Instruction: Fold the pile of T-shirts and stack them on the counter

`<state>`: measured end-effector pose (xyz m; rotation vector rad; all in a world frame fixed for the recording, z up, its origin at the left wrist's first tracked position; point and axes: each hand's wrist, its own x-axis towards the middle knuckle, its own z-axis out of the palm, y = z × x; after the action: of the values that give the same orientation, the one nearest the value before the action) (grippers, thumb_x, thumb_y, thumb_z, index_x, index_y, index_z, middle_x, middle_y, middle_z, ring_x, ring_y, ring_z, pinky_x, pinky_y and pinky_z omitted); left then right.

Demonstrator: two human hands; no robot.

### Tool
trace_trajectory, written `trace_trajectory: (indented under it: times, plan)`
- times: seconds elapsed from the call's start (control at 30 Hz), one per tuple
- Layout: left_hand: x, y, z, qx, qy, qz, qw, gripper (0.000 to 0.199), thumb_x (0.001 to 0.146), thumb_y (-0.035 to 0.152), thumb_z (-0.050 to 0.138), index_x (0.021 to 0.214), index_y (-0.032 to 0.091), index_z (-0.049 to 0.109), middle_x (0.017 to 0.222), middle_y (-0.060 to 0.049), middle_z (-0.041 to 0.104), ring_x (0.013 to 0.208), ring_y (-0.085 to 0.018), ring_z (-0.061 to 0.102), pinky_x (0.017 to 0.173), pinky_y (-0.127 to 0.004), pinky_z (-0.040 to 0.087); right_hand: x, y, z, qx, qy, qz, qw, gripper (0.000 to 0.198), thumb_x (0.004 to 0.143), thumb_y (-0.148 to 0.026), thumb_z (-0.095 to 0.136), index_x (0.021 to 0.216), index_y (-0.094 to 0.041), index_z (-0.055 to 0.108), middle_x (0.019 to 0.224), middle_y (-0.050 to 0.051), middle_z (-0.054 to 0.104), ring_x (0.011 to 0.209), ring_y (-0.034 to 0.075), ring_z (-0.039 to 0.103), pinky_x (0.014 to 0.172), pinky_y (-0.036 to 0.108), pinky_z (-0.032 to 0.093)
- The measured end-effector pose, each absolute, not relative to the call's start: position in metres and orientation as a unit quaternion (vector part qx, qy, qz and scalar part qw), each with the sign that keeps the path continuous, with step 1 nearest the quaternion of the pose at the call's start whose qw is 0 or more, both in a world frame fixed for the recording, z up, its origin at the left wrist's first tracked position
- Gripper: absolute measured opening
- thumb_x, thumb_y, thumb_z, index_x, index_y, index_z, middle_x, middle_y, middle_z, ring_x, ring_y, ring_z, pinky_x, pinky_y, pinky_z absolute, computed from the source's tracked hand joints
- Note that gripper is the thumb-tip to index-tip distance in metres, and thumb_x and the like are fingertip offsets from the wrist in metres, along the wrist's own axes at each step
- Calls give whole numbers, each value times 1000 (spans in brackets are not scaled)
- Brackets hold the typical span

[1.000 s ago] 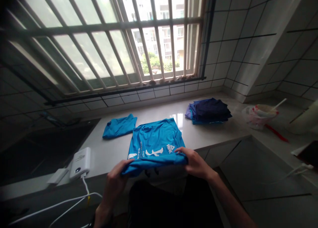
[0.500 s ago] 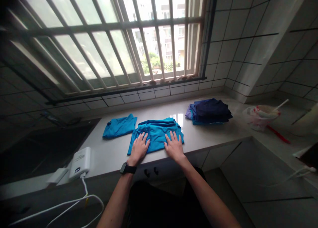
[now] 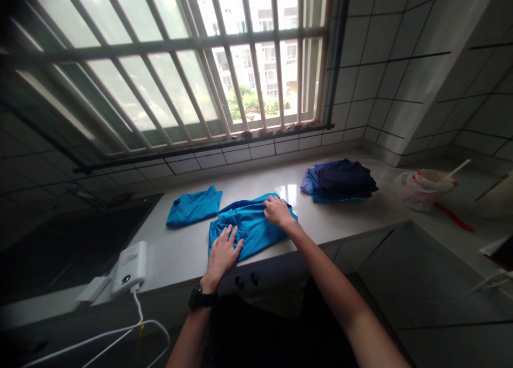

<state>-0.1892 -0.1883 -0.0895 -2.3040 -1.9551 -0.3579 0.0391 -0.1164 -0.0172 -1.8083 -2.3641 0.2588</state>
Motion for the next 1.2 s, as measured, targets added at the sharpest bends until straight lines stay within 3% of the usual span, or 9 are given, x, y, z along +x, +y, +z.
trace_trajectory:
  times: [0.13,0.2,0.33,0.63,0.77,0.87,1.0,1.1,1.2]
  plan:
    - [-189,-188,-84,-759,-641,-109,31,54,100,39,46,150,17,52,159,-13,45,148,-28,42,119,-47,37,31,-110,-17,-700,-707,67,71,59,99,-29,46,154,-10,42,163,22,34,151,35,31,121,58,24]
    - [-188,-188,-83,-753,-647,-113,34,54,100,40,45,150,20,51,160,-12,45,148,-29,41,121,-53,34,24,-130,-23,-712,-693,40,107,62,100,-29,44,158,-7,35,166,23,28,153,34,26,121,55,24]
    - [-185,-191,-85,-727,-672,-131,52,55,99,43,47,150,23,52,160,-12,44,148,-33,40,119,-56,35,9,-192,-47,-658,-739,94,107,54,103,-36,41,154,-20,47,162,17,39,147,33,39,113,48,40]
    - [-146,-254,-65,-698,-707,-81,88,68,98,55,44,139,3,60,138,-28,60,121,-38,60,95,-49,50,35,-162,-67,-586,-792,127,111,51,107,-35,29,152,-25,51,165,8,36,154,33,26,121,59,26]
    - [-148,-265,-54,-762,-636,-115,46,52,96,54,50,123,16,72,114,-16,71,105,-30,65,91,-42,50,45,-115,-46,-537,-820,158,121,40,104,-35,43,135,-27,67,155,6,52,149,31,38,121,53,31]
    - [-173,-259,-62,-805,-572,-152,43,60,84,54,69,137,25,64,143,-13,60,131,-36,53,108,-49,43,48,-123,-40,-489,-834,147,210,32,100,-26,49,121,-23,74,141,10,64,136,29,53,115,47,40]
    - [-204,-258,-83,-835,-533,-125,49,82,77,31,78,153,31,47,162,-10,42,147,-37,38,113,-53,38,56,-196,-61,-427,-838,143,308,36,99,-25,52,132,-22,65,126,12,69,113,24,66,99,41,53]
    - [-211,-257,-86,-839,-532,-97,62,83,79,5,65,154,33,43,161,-9,44,145,-33,44,105,-47,46,54,-250,-92,-408,-868,87,268,71,82,-32,77,148,-25,51,150,14,53,137,33,50,110,50,44]
    - [-213,-249,-77,-847,-522,-83,53,77,82,-3,53,151,32,49,155,-8,52,136,-29,53,97,-42,51,42,-267,-121,-448,-855,-16,260,80,81,-10,71,154,-26,42,159,13,44,148,34,38,117,52,35]
